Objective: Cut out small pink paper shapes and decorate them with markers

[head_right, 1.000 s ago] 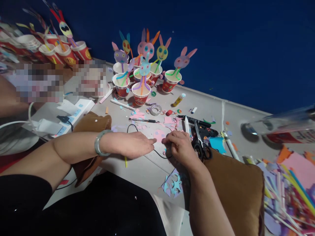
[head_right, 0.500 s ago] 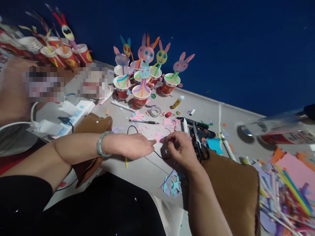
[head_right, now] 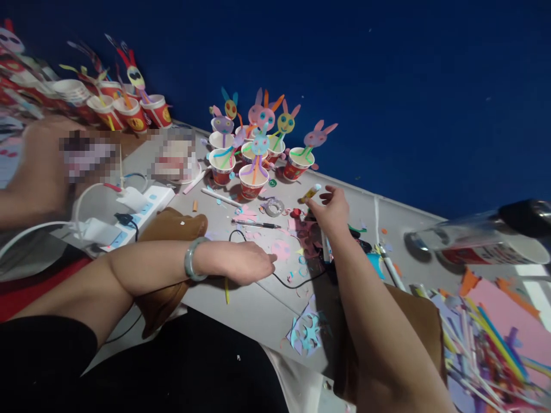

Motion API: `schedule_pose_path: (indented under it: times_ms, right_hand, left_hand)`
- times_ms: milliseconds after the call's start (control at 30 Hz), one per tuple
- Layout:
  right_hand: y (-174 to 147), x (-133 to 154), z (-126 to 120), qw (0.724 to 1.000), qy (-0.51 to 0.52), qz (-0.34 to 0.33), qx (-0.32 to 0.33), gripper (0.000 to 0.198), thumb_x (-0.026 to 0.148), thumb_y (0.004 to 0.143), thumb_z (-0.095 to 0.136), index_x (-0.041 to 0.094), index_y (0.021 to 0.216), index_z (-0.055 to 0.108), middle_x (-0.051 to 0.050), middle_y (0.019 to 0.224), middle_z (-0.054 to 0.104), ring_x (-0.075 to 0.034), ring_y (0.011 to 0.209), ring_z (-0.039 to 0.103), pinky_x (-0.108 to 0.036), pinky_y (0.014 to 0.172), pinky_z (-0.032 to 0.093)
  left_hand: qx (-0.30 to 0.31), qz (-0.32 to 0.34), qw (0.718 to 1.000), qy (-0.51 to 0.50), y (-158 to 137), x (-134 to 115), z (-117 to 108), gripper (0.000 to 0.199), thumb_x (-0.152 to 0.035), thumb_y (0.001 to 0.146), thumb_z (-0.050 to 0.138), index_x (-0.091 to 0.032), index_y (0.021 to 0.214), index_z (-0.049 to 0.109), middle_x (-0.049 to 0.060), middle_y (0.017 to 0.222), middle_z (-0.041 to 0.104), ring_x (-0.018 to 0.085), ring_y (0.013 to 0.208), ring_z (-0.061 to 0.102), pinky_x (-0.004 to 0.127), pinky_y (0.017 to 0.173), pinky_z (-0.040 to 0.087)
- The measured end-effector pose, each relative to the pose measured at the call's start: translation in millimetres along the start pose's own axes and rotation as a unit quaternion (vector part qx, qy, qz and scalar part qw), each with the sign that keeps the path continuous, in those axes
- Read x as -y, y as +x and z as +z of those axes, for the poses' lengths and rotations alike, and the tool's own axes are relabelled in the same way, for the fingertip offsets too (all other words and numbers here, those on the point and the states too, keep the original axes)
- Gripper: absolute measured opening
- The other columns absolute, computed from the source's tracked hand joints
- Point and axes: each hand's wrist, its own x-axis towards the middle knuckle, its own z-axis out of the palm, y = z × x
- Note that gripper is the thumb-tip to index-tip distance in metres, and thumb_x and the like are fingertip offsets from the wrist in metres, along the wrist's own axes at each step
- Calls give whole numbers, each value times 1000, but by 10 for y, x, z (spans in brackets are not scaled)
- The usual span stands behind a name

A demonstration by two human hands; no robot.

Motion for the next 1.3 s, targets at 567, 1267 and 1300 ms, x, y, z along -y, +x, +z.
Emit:
schedule_pose_path:
  times_ms: [567,1267,1300]
  right_hand:
    - [-530,249,-121,991,110,-68,-42,23,39,71,72,19,79,62,0,70,64,-14,62,56,-28,62,45]
    - [-1313,235,-436,968,134,-182,-107,38,40,75,78,20,105,68,-4,87,70,-18,72,62,-35,71,50]
    - [-1317,239,-454,962,108,-205,-147,39,39,74,80,20,106,67,-5,88,69,-18,72,61,-36,72,50]
  left_hand:
    - [-66,-7,998,-24,60,93,8,27,-3,78,49,-11,95,68,14,102,67,20,77,62,31,58,44]
    - [-315,21,910,-269,160,112,-19,11,-22,90,56,-16,88,65,6,96,52,18,96,54,31,89,44]
    - [-313,14,912,-265,153,106,-22,11,-22,90,55,-16,89,65,6,96,52,18,94,54,31,88,44]
